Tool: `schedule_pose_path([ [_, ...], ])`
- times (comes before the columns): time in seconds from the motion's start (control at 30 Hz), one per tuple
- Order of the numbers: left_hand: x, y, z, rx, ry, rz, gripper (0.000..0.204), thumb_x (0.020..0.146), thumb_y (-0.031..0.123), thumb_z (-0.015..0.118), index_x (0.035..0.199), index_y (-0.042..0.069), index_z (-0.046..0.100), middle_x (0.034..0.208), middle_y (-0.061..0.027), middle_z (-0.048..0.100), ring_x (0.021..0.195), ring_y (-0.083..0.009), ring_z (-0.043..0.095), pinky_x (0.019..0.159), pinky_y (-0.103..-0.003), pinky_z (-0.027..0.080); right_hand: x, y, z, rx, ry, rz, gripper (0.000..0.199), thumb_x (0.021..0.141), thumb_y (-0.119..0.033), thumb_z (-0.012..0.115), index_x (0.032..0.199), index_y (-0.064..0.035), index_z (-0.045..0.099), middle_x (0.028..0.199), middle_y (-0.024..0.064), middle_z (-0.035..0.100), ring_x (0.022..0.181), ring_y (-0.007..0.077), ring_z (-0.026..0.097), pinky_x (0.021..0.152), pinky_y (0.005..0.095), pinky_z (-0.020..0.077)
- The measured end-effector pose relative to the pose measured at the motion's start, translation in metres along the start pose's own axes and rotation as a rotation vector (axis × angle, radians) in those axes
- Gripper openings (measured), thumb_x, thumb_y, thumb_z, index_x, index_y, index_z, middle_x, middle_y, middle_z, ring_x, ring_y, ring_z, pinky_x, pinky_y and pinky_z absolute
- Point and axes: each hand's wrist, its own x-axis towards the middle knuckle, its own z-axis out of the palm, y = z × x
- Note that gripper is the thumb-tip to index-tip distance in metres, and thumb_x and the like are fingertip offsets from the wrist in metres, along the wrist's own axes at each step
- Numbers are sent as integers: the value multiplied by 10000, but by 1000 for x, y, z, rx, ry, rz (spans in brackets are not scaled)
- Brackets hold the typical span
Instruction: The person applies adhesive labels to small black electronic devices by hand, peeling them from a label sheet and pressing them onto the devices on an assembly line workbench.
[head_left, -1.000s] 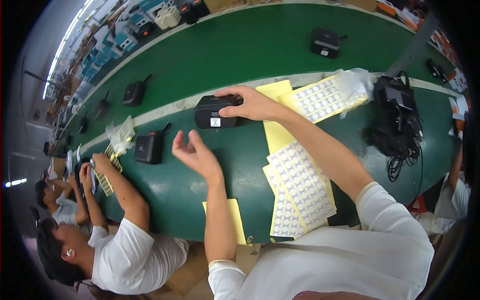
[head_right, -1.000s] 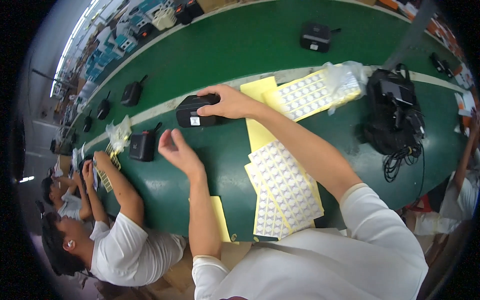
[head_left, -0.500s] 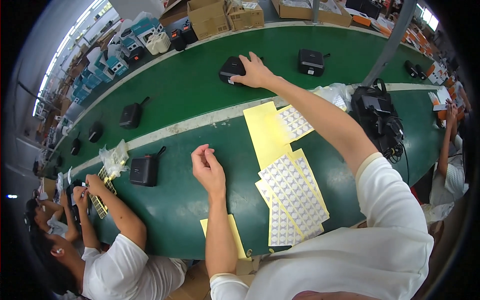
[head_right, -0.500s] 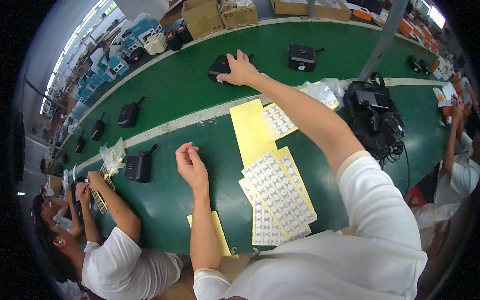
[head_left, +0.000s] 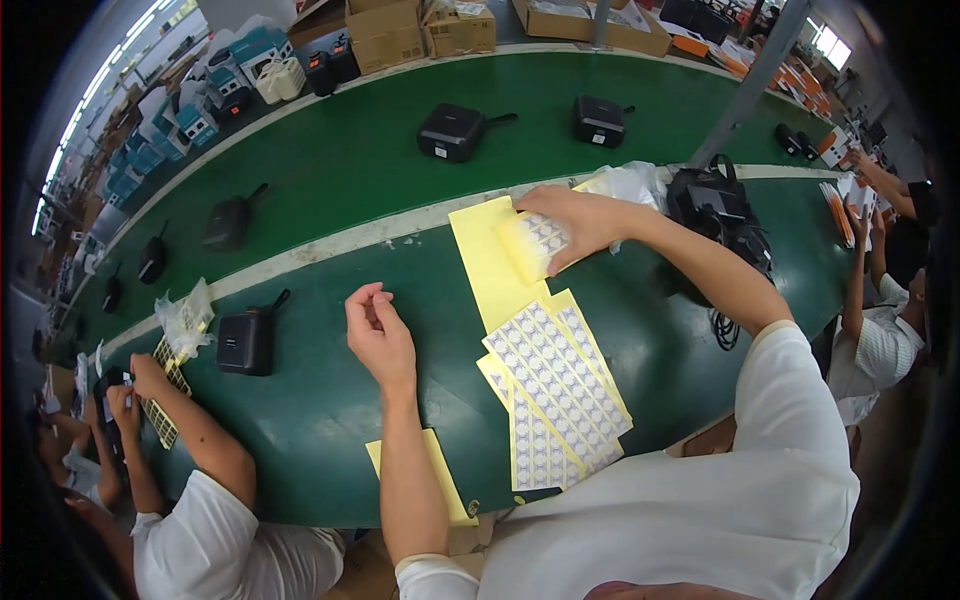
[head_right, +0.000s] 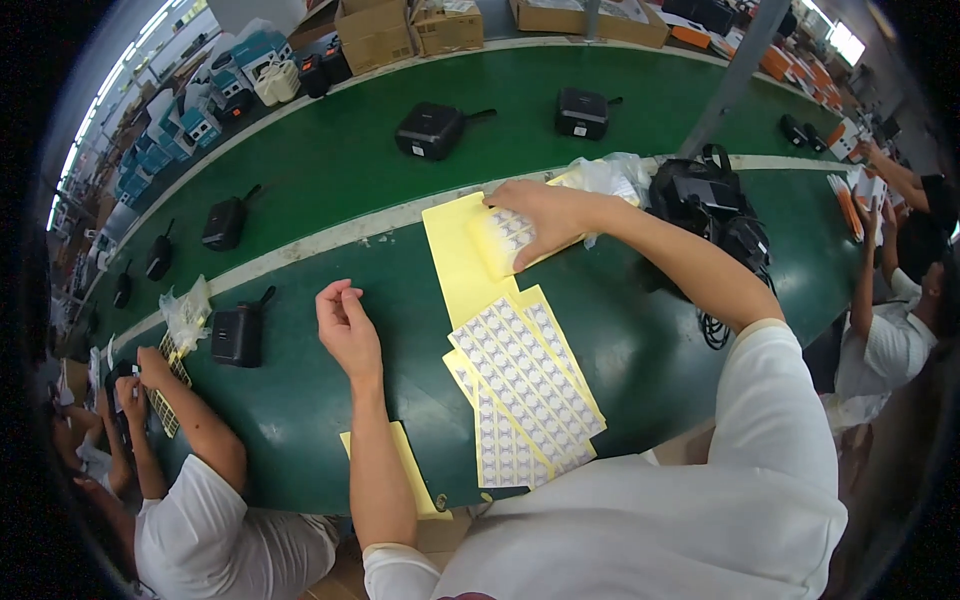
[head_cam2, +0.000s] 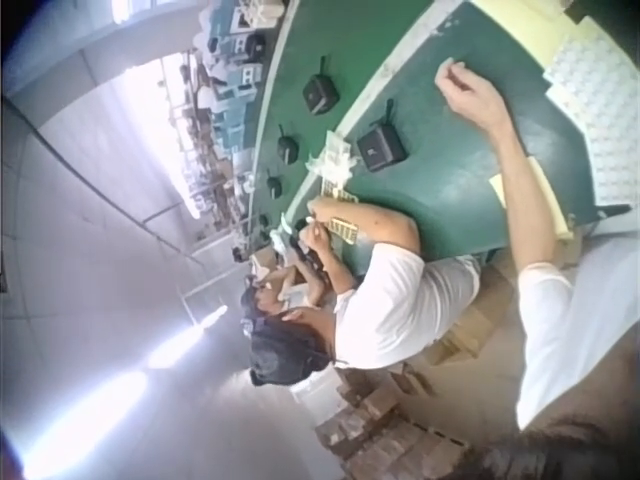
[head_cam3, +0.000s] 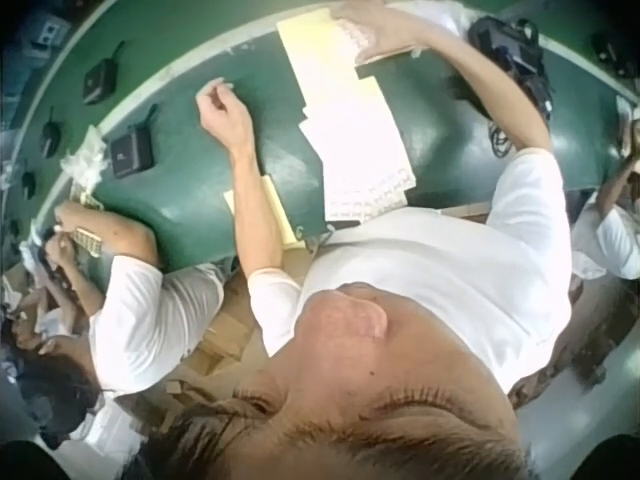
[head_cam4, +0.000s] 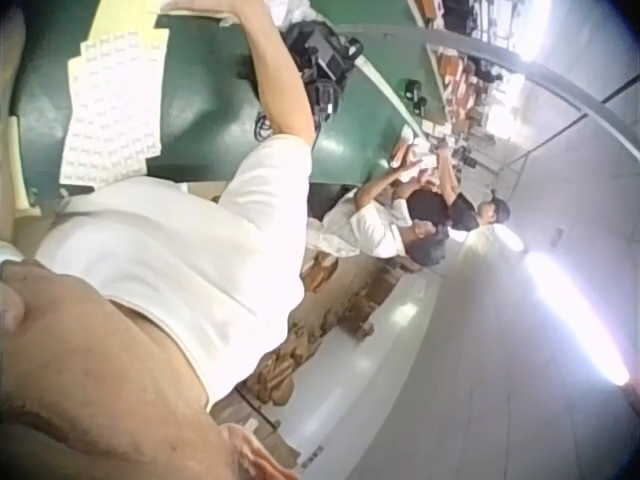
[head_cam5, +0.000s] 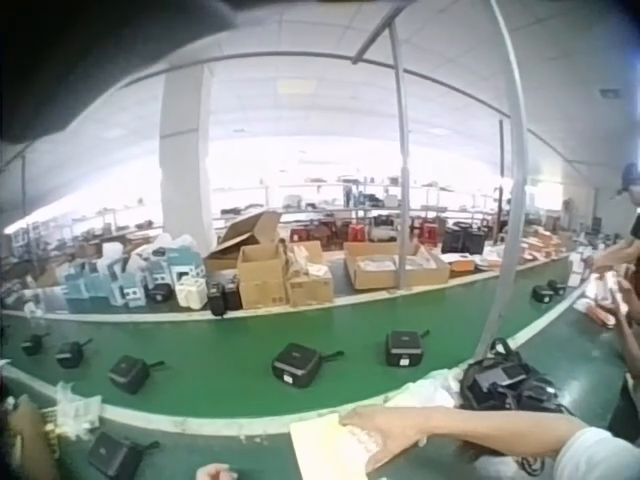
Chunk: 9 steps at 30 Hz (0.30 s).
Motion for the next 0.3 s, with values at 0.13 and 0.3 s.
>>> schedule_pose_path([
  [0.13,-2,5,0,31,-9,28,109,931,69,510,986,16,587,801,-20,609,644,-64,509,546,-210,399,-10,-5,2,12,-29,-12,920,674,-412,795,1363,19,364,1371,209,376,1263,362,379,1064,394,322],
  [0.3,11,14,5,-139,-105,-37,117,942,99,517,1009,28,581,815,-19,605,659,-51,502,580,-181,385,-21,-1,8,-32,37,-42,921,689,-433,784,1376,4,354,1377,202,370,1274,350,375,1072,391,312],
])
